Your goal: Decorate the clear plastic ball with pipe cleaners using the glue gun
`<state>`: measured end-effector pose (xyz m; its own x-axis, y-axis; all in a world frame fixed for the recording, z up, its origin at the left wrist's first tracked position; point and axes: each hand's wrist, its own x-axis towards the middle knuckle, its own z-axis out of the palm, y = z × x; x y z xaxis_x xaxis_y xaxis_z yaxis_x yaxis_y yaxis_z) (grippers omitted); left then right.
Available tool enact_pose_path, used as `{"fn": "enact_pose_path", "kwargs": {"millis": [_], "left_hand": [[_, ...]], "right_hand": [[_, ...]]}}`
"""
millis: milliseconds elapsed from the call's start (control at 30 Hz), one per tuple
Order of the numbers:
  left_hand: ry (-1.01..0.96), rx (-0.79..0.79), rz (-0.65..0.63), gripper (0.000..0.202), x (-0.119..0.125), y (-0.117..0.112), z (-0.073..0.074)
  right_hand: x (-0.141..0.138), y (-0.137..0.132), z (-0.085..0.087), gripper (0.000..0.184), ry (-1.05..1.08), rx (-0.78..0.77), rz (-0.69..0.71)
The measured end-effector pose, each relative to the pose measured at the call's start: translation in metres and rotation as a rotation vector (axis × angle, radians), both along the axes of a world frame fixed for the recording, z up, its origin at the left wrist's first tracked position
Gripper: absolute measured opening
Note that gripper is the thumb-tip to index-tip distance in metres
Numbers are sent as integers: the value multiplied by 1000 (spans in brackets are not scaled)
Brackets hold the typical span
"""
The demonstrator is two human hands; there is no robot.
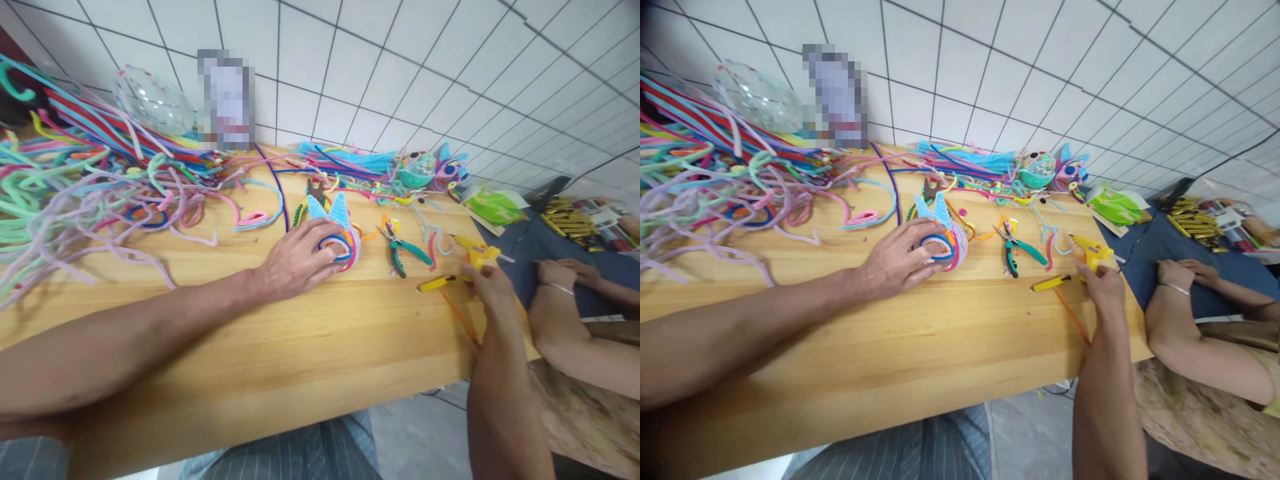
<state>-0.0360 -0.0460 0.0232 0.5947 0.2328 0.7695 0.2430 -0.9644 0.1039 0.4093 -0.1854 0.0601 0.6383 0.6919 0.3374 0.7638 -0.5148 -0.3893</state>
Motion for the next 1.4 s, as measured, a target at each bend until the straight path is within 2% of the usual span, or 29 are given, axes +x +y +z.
{"fn": "enact_pose_path", "kwargs": {"millis": [67, 133, 167, 233, 300, 400, 467, 567, 700, 833, 967, 1100, 1400], "left_hand": [[9, -28, -5, 25, 0, 0, -2], [11, -46, -16, 25, 0, 1, -3], [5, -50, -23, 25, 1, 2, -4], [-19, -48, -37, 25, 1, 2, -5], [-45, -40, -54, 26, 1, 2, -6], [-54, -44, -71, 27, 1, 2, -8], [-39, -67, -65, 27, 1, 2, -9], [-23, -93, -54, 28, 2, 1, -11], [-37, -95, -65, 30, 4, 2, -13], [-45, -106, -65, 29, 4, 1, -11], [-93, -84, -70, 35, 4, 0, -11], [-98, -166, -89, 43, 3, -1, -11], [-86, -148, -84, 36, 2, 0, -13]], "right_hand": [[-22, -18, 8, 42, -3, -54, -133], [-57, -32, 17, 25, 26, -102, -174], [-79, -35, 22, 21, 48, -61, -116], [-123, -30, 29, 27, 188, 30, 189], [-164, -11, 33, 31, 353, 98, 457], [-205, 30, 28, 33, 425, 173, 678], [-220, 55, 18, 35, 473, 207, 749], [-231, 74, 1, 38, 545, 230, 779], [-235, 75, -12, 43, 640, 243, 798], [-236, 73, -15, 45, 699, 240, 812], [-239, 74, -16, 43, 665, 254, 811], [-242, 73, -17, 42, 614, 274, 800], [-241, 74, -16, 44, 637, 273, 780]]}}
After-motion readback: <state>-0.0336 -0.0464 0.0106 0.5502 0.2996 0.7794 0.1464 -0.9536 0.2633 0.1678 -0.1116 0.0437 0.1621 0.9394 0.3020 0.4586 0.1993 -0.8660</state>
